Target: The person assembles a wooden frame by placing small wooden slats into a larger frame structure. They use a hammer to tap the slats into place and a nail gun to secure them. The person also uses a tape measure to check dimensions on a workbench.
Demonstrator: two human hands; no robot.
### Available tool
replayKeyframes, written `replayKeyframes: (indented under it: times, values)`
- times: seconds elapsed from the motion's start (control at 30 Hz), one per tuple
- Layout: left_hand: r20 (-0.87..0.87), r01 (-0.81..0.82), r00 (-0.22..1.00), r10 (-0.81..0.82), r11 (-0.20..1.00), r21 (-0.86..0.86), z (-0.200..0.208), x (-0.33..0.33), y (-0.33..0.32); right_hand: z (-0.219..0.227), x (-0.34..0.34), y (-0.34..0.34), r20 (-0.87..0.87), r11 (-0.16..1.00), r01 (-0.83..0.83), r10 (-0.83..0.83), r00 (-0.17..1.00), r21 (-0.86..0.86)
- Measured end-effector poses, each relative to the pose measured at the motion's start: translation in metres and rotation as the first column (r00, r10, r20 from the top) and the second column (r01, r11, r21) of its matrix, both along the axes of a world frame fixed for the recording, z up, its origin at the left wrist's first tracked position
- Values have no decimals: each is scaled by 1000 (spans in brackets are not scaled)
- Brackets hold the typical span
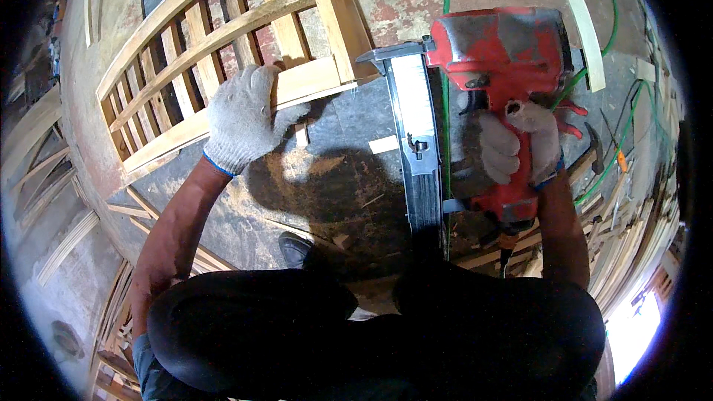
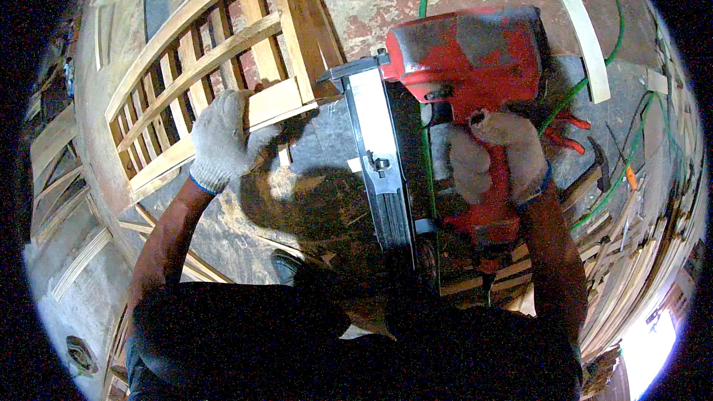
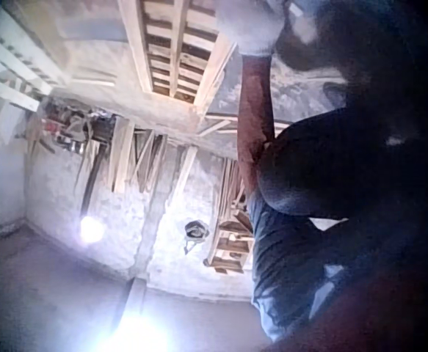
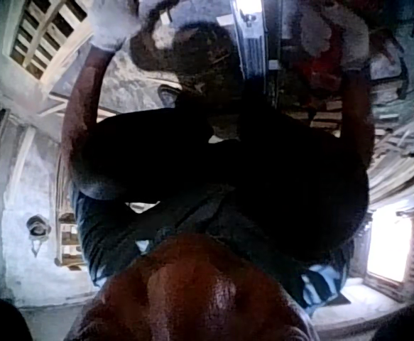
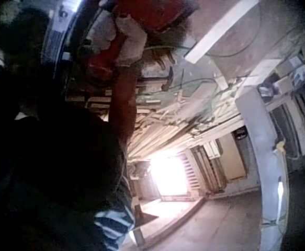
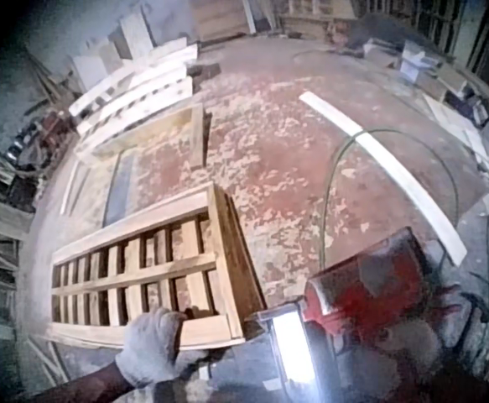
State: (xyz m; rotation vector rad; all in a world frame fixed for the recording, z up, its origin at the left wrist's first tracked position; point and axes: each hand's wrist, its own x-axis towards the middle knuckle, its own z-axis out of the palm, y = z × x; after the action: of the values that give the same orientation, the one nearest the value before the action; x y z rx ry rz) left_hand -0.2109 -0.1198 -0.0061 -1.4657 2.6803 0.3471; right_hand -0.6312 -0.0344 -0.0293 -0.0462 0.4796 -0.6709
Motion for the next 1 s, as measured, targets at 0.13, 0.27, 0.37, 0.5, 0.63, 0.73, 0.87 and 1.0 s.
replayKeyframes:
  times: [0.13,0.27,0.37,0.5,0.63,0.73,0.87,1.0]
  values:
    - [10,-2,1000,2,1000,1,1,0,1,11,-4,-11,-141,995,-96,100,985,35]
    - [-12,6,1000,-7,1000,-19,-1,1,1,17,-2,-15,-173,993,-107,114,978,49]
    - [-22,14,1000,-14,999,-31,-3,-1,0,16,-4,-16,-146,991,-127,133,980,49]
    - [-1,13,1000,-13,1000,-17,0,1,1,15,-2,-10,-146,990,-107,120,982,91]
    - [-31,44,998,-46,997,-62,-3,0,-1,12,0,-5,-42,991,-83,88,995,106]
    - [-9,38,999,-38,998,-53,-2,0,0,14,-2,-3,-50,986,-106,114,992,131]
    - [-23,29,999,-30,999,-30,-5,0,-2,19,-4,-1,-54,981,-92,102,993,170]
    - [-5,29,1000,-29,999,-33,-5,1,-1,27,0,-7,-156,985,-84,108,982,152]
